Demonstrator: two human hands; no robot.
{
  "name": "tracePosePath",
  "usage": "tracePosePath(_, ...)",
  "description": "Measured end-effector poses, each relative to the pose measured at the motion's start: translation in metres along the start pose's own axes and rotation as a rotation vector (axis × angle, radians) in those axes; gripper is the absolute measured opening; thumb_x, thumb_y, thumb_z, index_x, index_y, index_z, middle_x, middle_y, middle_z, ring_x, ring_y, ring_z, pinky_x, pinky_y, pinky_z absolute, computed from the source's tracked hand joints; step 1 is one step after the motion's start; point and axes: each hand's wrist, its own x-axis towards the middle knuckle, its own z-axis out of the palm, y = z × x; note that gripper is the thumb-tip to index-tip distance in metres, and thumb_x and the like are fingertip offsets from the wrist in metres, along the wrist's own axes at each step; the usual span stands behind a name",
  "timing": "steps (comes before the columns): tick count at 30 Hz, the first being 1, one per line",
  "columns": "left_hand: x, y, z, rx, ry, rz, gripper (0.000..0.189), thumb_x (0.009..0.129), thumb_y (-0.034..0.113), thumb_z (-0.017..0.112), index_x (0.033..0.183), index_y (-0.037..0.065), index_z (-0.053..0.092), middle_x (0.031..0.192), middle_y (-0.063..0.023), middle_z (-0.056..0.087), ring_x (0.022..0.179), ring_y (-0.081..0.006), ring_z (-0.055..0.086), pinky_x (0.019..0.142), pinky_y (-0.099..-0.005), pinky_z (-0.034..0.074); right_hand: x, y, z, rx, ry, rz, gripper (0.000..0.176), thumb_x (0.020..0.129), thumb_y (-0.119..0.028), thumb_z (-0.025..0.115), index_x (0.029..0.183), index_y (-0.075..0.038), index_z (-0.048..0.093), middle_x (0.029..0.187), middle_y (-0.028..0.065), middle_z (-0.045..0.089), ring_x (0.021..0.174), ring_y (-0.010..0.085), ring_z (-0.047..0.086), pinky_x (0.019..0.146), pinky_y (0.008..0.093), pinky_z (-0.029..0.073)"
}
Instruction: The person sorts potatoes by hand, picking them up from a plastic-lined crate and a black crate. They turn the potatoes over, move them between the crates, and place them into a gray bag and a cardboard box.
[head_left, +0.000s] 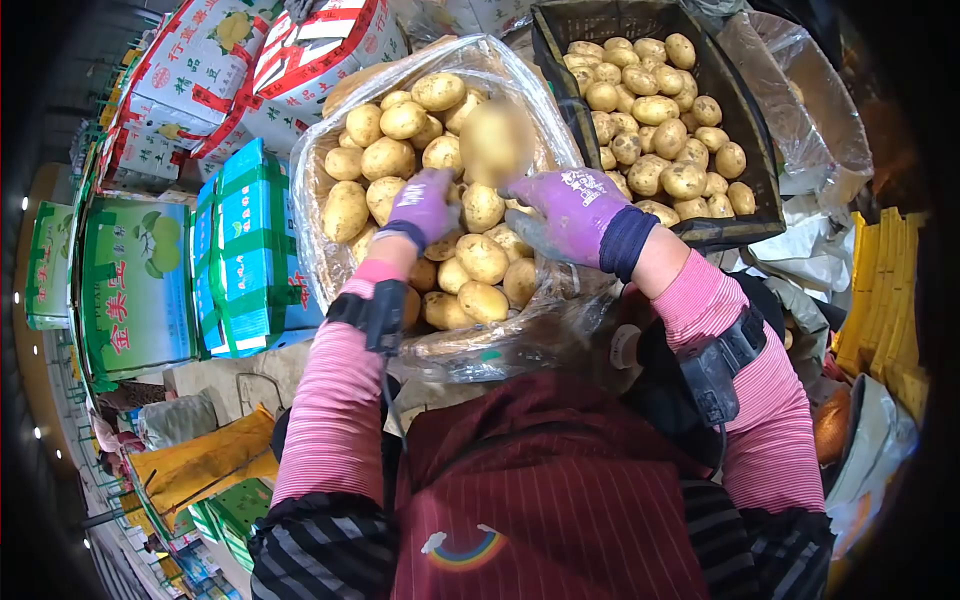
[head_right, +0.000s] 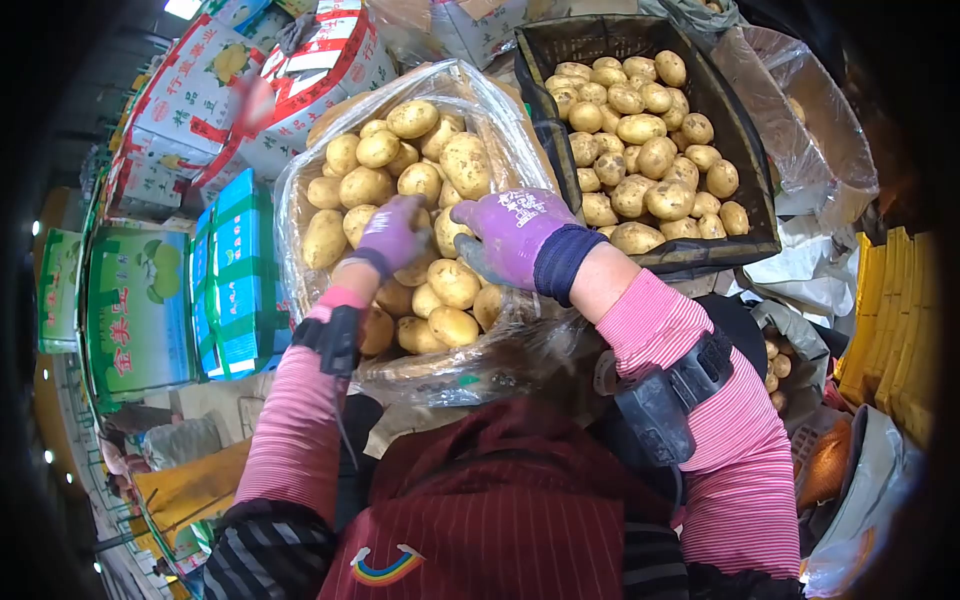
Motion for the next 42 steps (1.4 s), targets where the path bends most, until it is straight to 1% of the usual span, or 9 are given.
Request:
tracePosePath(5, -0.065, 0.007, -0.046, -1.668, -0.008, -0.214, 0.048, 0.102, 0.031, 0.062, 0.14, 0.002, 0.054, 0.124, -0.0086, 0.066, 0.106, -0.0197, 0.069, 0.079, -0.0355, 0.061, -0.005, 0.004, 0.019, 0.198, 0.218, -0.138, 0.047, 0.093, -0.033, 0.063, 0.135, -0.011, 0.06, 0.114, 0.0203, 0.071, 0.106, 0.038, 0.068, 0.093, 0.0492, 0.053)
tracePosePath(10, -0.121, 0.042, -0.049, -2.154, -0.308, -0.159, 0.046, 0.109, 0.031, 0.048, 0.142, -0.001, 0.05, 0.13, -0.0181, 0.065, 0.111, -0.0249, 0.07, 0.089, -0.0387, 0.064, -0.009, -0.016, 0.05, 0.438, 0.113, -0.392, 0.077, 0.086, -0.041, 0.074, 0.15, -0.01, 0.045, 0.149, 0.025, 0.049, 0.141, 0.0403, 0.044, 0.116, 0.046, 0.038)
tracePosePath(12, -0.143, 0.07, -0.06, -1.095, 0.044, 0.203, 0.048, 0.11, 0.032, 0.045, 0.145, -0.001, 0.047, 0.131, -0.0186, 0.065, 0.112, -0.0262, 0.07, 0.087, -0.0345, 0.062, -0.012, -0.023, 0.063, 0.474, 0.073, -0.365, 0.078, 0.085, -0.041, 0.075, 0.15, -0.01, 0.046, 0.147, 0.0254, 0.05, 0.139, 0.0398, 0.047, 0.115, 0.0455, 0.039)
tracePosePath(14, -0.152, 0.072, -0.064, -0.859, 0.03, 0.222, 0.049, 0.11, 0.032, 0.045, 0.146, -0.001, 0.046, 0.131, -0.0187, 0.064, 0.112, -0.0265, 0.069, 0.086, -0.0339, 0.062, -0.017, -0.022, 0.064, 0.62, 0.025, -0.28, 0.074, 0.085, -0.042, 0.075, 0.147, -0.009, 0.049, 0.138, 0.0244, 0.059, 0.131, 0.0374, 0.056, 0.111, 0.0439, 0.044)
tracePosePath(16, -0.16, 0.06, -0.063, -1.896, -0.284, -0.31, 0.05, 0.109, 0.033, 0.049, 0.148, 0.001, 0.047, 0.13, -0.0161, 0.065, 0.109, -0.0242, 0.069, 0.083, -0.0333, 0.06, -0.025, -0.019, 0.038, 0.732, -0.022, -0.105, 0.07, 0.086, -0.042, 0.073, 0.145, -0.011, 0.052, 0.132, 0.023, 0.063, 0.125, 0.0369, 0.06, 0.108, 0.0437, 0.046)
tracePosePath(22, -0.183, -0.028, -0.029, -0.616, 0.189, -0.477, 0.047, 0.097, 0.03, 0.065, 0.136, 0.002, 0.062, 0.119, -0.016, 0.073, 0.11, -0.0293, 0.07, 0.095, -0.034, 0.055, -0.031, 0.056, -0.014, 0.198, 0.347, 0.204, 0.055, 0.092, -0.044, 0.061, 0.14, -0.018, 0.059, 0.125, 0.0198, 0.069, 0.113, 0.0379, 0.067, 0.1, 0.045, 0.051)
tracePosePath(28, -0.164, -0.014, -0.002, 0.197, -0.3, -0.256, 0.095, 0.075, 0.044, 0.084, 0.152, 0.009, 0.04, 0.156, -0.0195, 0.041, 0.134, -0.0434, 0.052, 0.111, -0.0463, 0.045, -0.04, 0.066, -0.019, -0.162, 0.433, 0.287, 0.053, 0.093, -0.04, 0.058, 0.138, -0.012, 0.06, 0.129, 0.0226, 0.066, 0.119, 0.0384, 0.064, 0.103, 0.0463, 0.049)
tracePosePath(35, -0.157, 0.005, -0.012, 0.076, -0.259, -0.383, 0.076, 0.075, 0.034, 0.082, 0.14, 0.009, 0.052, 0.14, -0.0201, 0.053, 0.123, -0.0438, 0.058, 0.106, -0.0473, 0.048, -0.032, 0.019, -0.005, 0.083, 0.162, 0.141, 0.049, 0.095, -0.04, 0.057, 0.133, -0.01, 0.063, 0.125, 0.0229, 0.068, 0.116, 0.0388, 0.065, 0.102, 0.0456, 0.051)
tracePosePath(42, -0.173, 0.028, -0.039, -1.877, 0.03, -0.259, 0.067, 0.091, 0.038, 0.068, 0.144, 0.003, 0.047, 0.136, -0.0173, 0.058, 0.126, -0.0345, 0.06, 0.103, -0.0491, 0.054, -0.037, -0.014, 0.032, 0.345, -0.06, -0.17, 0.063, 0.091, -0.04, 0.065, 0.145, -0.009, 0.051, 0.132, 0.0238, 0.063, 0.122, 0.0398, 0.061, 0.105, 0.0458, 0.049)
